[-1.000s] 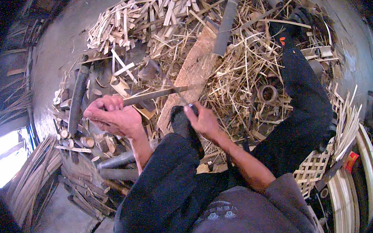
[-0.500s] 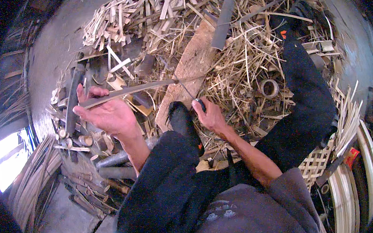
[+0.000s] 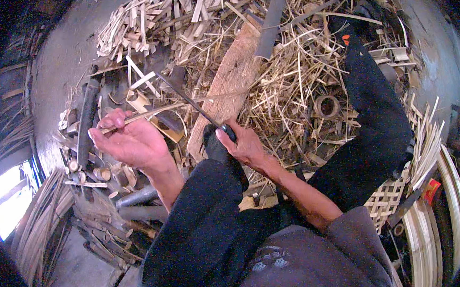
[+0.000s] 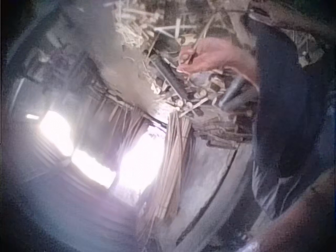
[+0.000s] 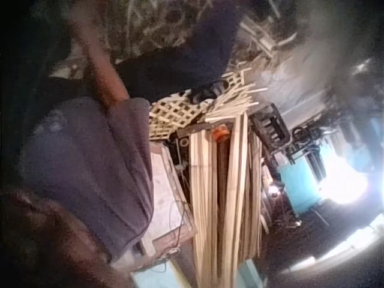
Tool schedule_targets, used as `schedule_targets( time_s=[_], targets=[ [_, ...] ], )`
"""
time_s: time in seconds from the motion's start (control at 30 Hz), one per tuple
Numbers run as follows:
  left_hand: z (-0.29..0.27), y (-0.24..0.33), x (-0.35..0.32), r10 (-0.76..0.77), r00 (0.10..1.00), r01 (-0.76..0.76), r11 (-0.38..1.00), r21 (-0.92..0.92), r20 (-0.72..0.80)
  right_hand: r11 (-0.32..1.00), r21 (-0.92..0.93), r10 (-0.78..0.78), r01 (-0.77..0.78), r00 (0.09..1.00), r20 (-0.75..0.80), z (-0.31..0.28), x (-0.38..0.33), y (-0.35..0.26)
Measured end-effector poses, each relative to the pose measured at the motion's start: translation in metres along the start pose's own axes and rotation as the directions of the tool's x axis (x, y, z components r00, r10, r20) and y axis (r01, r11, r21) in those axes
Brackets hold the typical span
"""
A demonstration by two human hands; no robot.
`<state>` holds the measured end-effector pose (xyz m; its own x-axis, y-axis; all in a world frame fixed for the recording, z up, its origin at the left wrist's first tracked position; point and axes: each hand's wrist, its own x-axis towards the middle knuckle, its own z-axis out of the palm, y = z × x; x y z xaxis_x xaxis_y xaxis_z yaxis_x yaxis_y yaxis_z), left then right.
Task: The person sits on the floor and uses a knife to shave thin strips from a piece of wood. They repeatedly scrape the blade along the wood to produce shavings, occasionally adjusting the wood and inspecting the strips.
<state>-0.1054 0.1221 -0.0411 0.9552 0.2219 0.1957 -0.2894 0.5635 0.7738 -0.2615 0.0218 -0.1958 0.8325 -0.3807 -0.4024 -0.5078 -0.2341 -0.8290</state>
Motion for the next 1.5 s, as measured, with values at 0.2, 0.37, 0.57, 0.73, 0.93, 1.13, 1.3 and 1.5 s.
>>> schedule_targets(
  time_s=[0.2, 0.37, 0.57, 0.73, 0.93, 1.13, 1.3, 1.5],
  targets=[
    [-0.006, -0.016, 0.002, 0.125, 0.992, -0.121, 0.948, 0.293, 0.005, 0.998, 0.016, 0.066, -0.064, 0.984, -0.163, 0.013, 0.022, 0.085],
    [0.002, -0.007, 0.008, 0.15, 0.984, -0.177, 0.908, 0.381, 0.099, 0.986, 0.15, 0.071, -0.069, 0.997, -0.005, -0.017, 0.01, 0.045],
    [0.005, 0.001, -0.002, 0.04, 0.999, -0.032, 0.944, 0.329, -0.019, 0.989, 0.145, -0.002, -0.008, 0.998, 0.067, -0.025, -0.025, -0.007],
    [0.018, 0.002, -0.022, 0.078, 0.996, -0.084, 0.881, 0.466, 0.032, 0.964, 0.158, -0.236, 0.213, 0.961, 0.142, -0.017, -0.04, -0.055],
    [0.026, -0.009, -0.02, 0.088, 0.993, -0.114, 0.881, 0.459, 0.078, 0.999, 0.028, -0.037, 0.039, 0.998, -0.041, 0.001, 0.006, 0.02],
    [0.036, -0.011, -0.032, 0.095, 0.988, -0.149, 0.768, 0.623, 0.12, 0.939, 0.169, -0.318, 0.3, 0.944, 0.089, -0.021, -0.017, -0.024],
    [0.041, -0.011, -0.031, 0.108, 0.99, -0.136, 0.858, 0.495, 0.086, 0.982, 0.185, -0.035, 0.041, 0.999, -0.038, -0.01, 0.01, 0.02],
    [0.039, -0.011, -0.039, 0.145, 0.98, -0.199, 0.787, 0.584, 0.139, 0.941, 0.178, -0.306, 0.288, 0.949, 0.08, -0.026, -0.022, -0.024]
  ],
)
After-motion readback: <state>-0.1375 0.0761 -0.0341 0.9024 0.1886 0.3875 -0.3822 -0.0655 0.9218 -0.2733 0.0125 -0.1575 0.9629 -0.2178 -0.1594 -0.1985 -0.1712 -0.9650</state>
